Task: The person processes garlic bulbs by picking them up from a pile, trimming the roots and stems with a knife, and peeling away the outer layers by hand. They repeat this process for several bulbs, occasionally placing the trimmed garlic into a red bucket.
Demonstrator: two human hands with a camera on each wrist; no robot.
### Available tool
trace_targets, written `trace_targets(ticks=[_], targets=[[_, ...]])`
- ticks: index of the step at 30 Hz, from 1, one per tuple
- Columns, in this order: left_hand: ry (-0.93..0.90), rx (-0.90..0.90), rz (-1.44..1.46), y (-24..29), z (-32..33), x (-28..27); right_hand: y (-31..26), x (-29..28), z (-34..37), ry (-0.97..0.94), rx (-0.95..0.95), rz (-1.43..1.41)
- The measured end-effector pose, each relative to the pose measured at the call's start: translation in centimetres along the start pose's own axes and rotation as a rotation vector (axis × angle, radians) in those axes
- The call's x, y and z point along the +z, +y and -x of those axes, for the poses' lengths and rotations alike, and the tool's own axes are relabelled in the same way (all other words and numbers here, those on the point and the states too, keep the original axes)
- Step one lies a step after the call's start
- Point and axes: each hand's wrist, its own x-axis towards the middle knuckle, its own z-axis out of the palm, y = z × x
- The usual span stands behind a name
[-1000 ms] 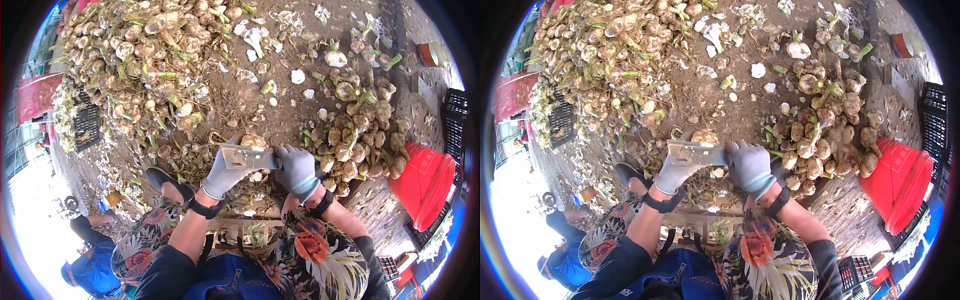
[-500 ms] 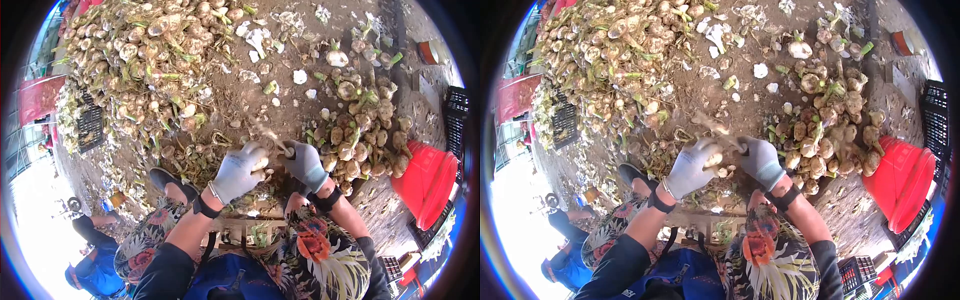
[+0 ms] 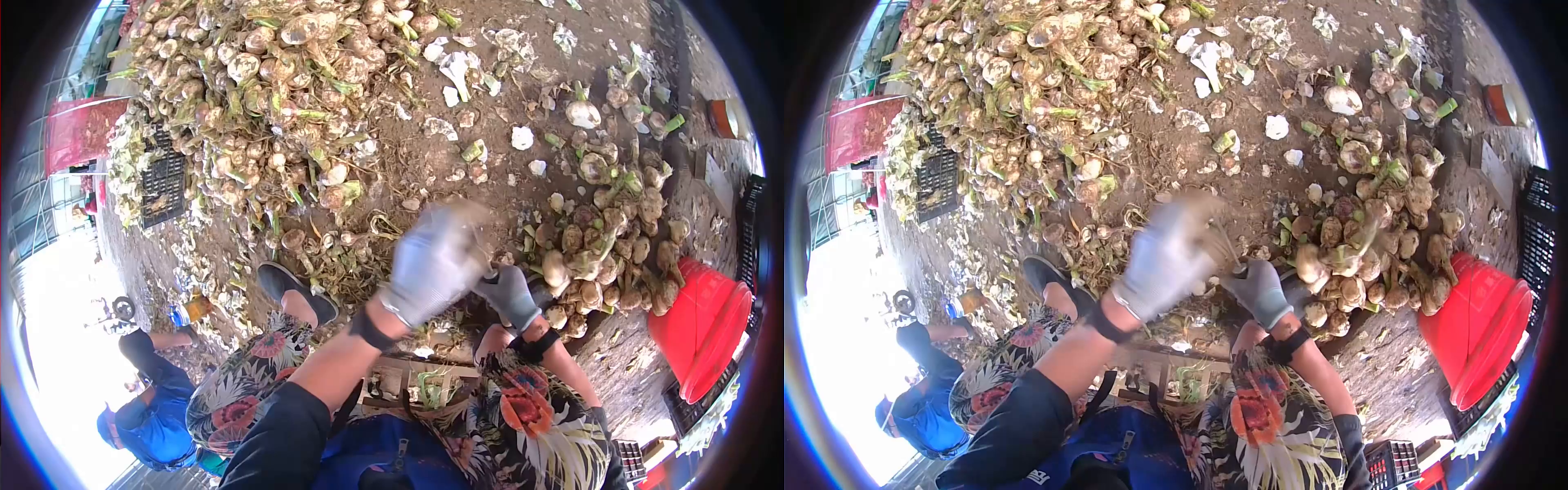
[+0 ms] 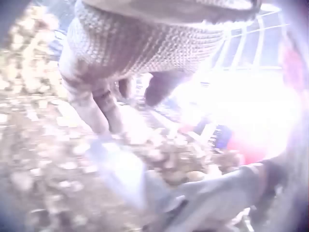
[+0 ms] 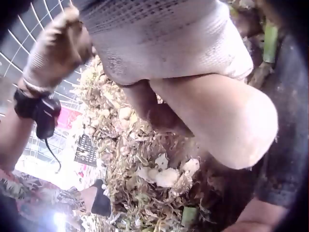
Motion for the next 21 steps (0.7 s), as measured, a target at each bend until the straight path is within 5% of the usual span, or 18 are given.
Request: trace_targets(ticks=[1,2,3,5,7,9,11,15,17,19,21], targets=[[0.126,-0.296,-0.081,-3.5,0.6,-1.1,-3.0,-1.7,-0.3,-0.087,0.341,-0.155],[0.333,-0.556,-0.063,-9.1,1.3,-1.8,-2.4,-1.6,-0.3,-0.012,0.293,-0.198],[0.545,-0.574,-0.343,-13.2,1.9,-2.8,-1.7,-1.4,-0.4,-0.014,0.301,-0.202],[0.616,-0.938,-0.432,-23.1,3.7,-3.3,0.1,-1.0,-0.9,0.046,0.326,-0.215],[0.446,-0.925,-0.427,-23.7,2.4,-4.3,0.5,-1.1,-1.5,0.065,0.327,-0.248],[0.283,-0.911,-0.419,-22.5,1.9,-4.7,0.1,-1.5,-2.0,0.235,0.343,-0.64],[0.268,-0.992,0.32,-17.2,1.1,-4.9,-1.2,-2.2,-2.6,0.284,0.365,-0.623],[0.043,-0.508,0.492,-9.1,3.5,-1.8,-6.4,-2.1,-4.0,0.118,0.304,-0.886],[-0.002,-0.248,0.291,-7.5,4.6,0.4,-11.1,-2.7,-4.1,0.046,0.211,-0.875],[-0.019,-0.267,0.497,-5.8,4.6,1.1,-10.5,-1.9,-4.8,0.026,0.218,-0.885],[-0.032,-0.603,1.061,-5.1,4.3,0.7,-10.6,-1.8,-4.8,-0.002,0.219,-0.907]])
